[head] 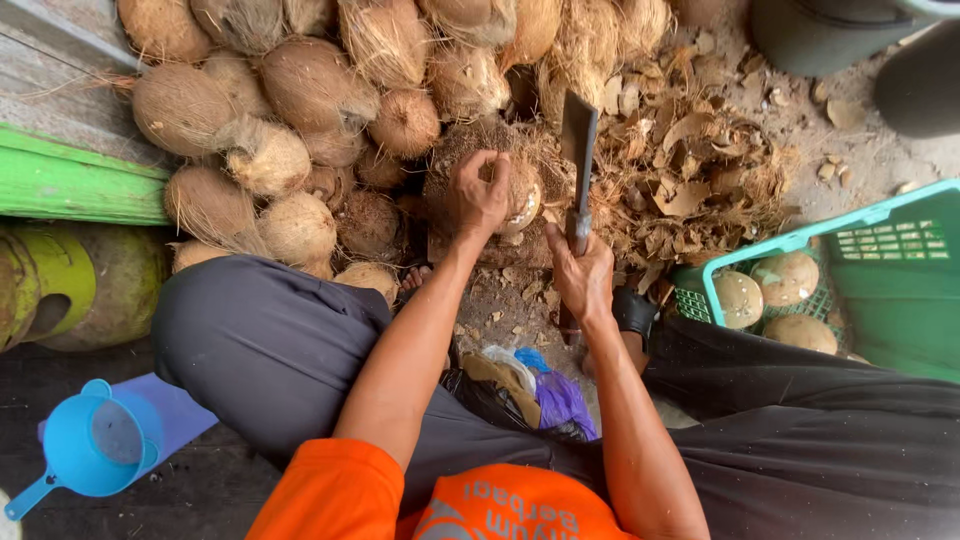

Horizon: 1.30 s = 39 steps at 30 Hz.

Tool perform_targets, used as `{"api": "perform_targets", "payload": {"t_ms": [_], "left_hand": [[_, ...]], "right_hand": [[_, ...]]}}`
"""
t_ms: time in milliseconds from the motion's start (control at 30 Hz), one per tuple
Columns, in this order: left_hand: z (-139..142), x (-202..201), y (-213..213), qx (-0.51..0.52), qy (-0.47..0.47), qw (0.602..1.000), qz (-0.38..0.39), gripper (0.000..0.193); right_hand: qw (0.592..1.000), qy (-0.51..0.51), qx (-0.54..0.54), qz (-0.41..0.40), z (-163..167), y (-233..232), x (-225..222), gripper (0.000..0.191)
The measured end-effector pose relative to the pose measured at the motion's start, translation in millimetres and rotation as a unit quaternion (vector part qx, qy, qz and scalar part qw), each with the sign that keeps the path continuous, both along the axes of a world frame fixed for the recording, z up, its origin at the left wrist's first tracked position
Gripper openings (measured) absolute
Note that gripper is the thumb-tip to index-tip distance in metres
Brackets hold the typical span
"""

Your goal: The person sits on the ground and uses a cleaver to chop and trim the fibrous husk from coconuts, rotating each coconut to shave off the outer husk, then sets the trimmed coconut aside and reaches for the next one from a large pile.

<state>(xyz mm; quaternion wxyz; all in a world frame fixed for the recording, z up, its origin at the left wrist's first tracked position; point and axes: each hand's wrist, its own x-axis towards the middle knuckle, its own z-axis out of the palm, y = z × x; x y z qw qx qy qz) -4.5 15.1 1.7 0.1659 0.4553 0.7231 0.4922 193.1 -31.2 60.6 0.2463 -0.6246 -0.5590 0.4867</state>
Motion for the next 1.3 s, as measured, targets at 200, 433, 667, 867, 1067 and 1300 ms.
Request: {"api": "perform_targets", "payload": {"t_ms": [200, 433, 667, 867, 1067, 1300], "left_hand": [[-1, -19, 3, -0.142, -0.059, 0.987, -0.056, 0.054], [1, -16, 6, -0.111, -0.026, 0.993, -0.042, 0.057], [2, -14, 10, -0.2, -0.096, 0.975, -0.013, 0.059], [-5, -11, 1, 0.027, 0.047, 0.997, -0.051, 0.059], [3, -15, -7, -0.055, -0.086, 0.994, -0.032, 0.064], [6, -14, -5, -0.257, -0.127, 0.958, -0.006, 0.089]], "right_hand": [[0.993, -0.071, -0.022, 0.09, 7, -9, -3, 0.054], [0.988, 0.153, 0.039, 0.0, 10, -9, -6, 0.04], [0.997, -0.035, -0.031, 0.054, 7, -14, -14, 0.039], [0.989, -0.076, -0.118, 0.053, -11, -9, -11, 0.038], [0.985, -0.007, -0.169, 0.036, -19, -1, -6, 0.041], [0.993, 0.014, -0.09, 0.08, -19, -7, 0, 0.035]]}}
